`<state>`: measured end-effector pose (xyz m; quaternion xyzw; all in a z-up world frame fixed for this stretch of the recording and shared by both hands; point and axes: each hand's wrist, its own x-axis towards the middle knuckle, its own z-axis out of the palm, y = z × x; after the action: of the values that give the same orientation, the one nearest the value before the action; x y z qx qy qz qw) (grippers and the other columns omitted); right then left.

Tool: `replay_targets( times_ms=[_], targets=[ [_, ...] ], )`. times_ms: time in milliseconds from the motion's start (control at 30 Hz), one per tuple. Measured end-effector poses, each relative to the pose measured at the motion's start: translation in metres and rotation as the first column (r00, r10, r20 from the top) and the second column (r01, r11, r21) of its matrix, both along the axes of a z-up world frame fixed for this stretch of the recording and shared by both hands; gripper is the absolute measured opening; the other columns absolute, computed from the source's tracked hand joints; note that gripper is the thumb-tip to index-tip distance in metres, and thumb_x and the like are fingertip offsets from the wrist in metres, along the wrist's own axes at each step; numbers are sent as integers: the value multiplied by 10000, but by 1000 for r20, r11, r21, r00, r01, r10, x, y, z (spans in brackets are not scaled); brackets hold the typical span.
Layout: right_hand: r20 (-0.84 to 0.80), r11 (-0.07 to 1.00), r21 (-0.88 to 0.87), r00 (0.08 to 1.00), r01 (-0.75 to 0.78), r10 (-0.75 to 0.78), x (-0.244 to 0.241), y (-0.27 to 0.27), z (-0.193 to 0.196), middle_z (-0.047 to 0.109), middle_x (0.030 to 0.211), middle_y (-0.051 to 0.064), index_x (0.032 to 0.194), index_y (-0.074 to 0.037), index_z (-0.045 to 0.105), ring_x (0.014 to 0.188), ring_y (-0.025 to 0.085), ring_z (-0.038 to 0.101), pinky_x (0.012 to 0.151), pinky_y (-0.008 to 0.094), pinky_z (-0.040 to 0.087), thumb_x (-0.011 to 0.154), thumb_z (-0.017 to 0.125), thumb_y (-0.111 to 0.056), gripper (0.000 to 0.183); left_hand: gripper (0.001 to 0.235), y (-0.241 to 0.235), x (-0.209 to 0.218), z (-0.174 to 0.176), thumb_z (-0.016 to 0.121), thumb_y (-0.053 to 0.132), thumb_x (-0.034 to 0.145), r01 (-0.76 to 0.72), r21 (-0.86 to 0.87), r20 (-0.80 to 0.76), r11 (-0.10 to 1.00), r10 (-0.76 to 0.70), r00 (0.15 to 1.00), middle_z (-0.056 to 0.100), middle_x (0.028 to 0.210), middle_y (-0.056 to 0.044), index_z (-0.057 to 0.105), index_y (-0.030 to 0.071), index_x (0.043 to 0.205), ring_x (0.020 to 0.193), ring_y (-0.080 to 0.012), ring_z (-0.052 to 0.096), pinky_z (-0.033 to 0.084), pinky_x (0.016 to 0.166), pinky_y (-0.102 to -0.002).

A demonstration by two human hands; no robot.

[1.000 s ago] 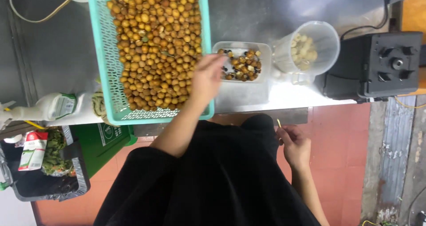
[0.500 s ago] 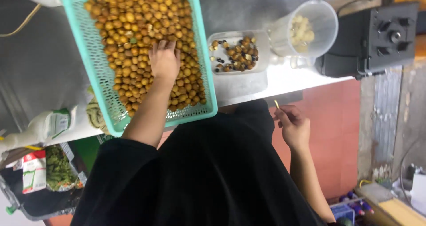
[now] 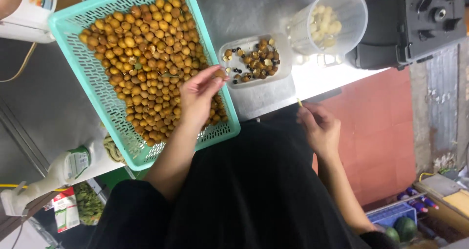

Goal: Peeling small brown fruits (possibly longan) by hand and placing them in a container.

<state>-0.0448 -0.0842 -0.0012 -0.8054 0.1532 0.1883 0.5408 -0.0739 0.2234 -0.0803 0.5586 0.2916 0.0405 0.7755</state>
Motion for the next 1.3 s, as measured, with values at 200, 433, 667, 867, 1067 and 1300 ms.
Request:
replay_targets(
  times_ms=[200,433,667,867,1067,1300],
  targets=[
    [309,944,-6,897,-330,315,25,56,62,719,921,59,1100,37,727,781,98,677,710,223,543,997,667,-26,135,359,-36,0,54,586,-14,1041,190,-454,293,871,-55,954,691,1297,-174,600,-26,1400,1086,-219,689,560,911,-318],
    [466,847,-173,717,-502,519,48,61,85,712,908,82,1048,13,725,707,123,664,637,241,509,975,719,-14,79,362,-65,7,77,576,74,1068,188,-770,269,610,42,962,658,1352,-184,559,-23,1416,1137,-215,659,521,984,-304],
    [550,759,-209,567,-617,613,86,32,76,718,916,79,1058,-1,737,713,155,666,641,271,507,958,760,-26,106,379,-109,16,65,598,13,1056,103,-689,276,717,129,952,655,1343,-185,573,-59,1427,1112,-229,682,547,982,-315],
    [501,640,-165,495,-751,710,142,0,70,736,913,91,1057,-11,747,641,166,665,556,279,498,932,775,-45,132,349,-172,46,57,598,32,1070,-27,-621,285,783,258,923,668,1330,-216,592,-80,1401,1098,-226,683,555,968,-321],
    [572,606,-136,437,-784,694,175,-42,59,729,922,102,1072,-3,738,727,208,700,631,299,530,949,768,-38,132,340,-232,77,52,596,41,1078,-135,-691,259,710,418,871,663,1298,-214,582,-99,1388,1115,-223,668,541,1023,-330],
    [615,705,-98,514,-703,598,143,-27,43,733,959,116,1096,7,723,797,222,734,677,302,566,946,749,-8,153,371,-208,61,37,587,50,1078,-23,-766,287,643,375,882,657,1302,-216,555,-101,1416,1130,-216,658,525,1047,-321]
  ],
)
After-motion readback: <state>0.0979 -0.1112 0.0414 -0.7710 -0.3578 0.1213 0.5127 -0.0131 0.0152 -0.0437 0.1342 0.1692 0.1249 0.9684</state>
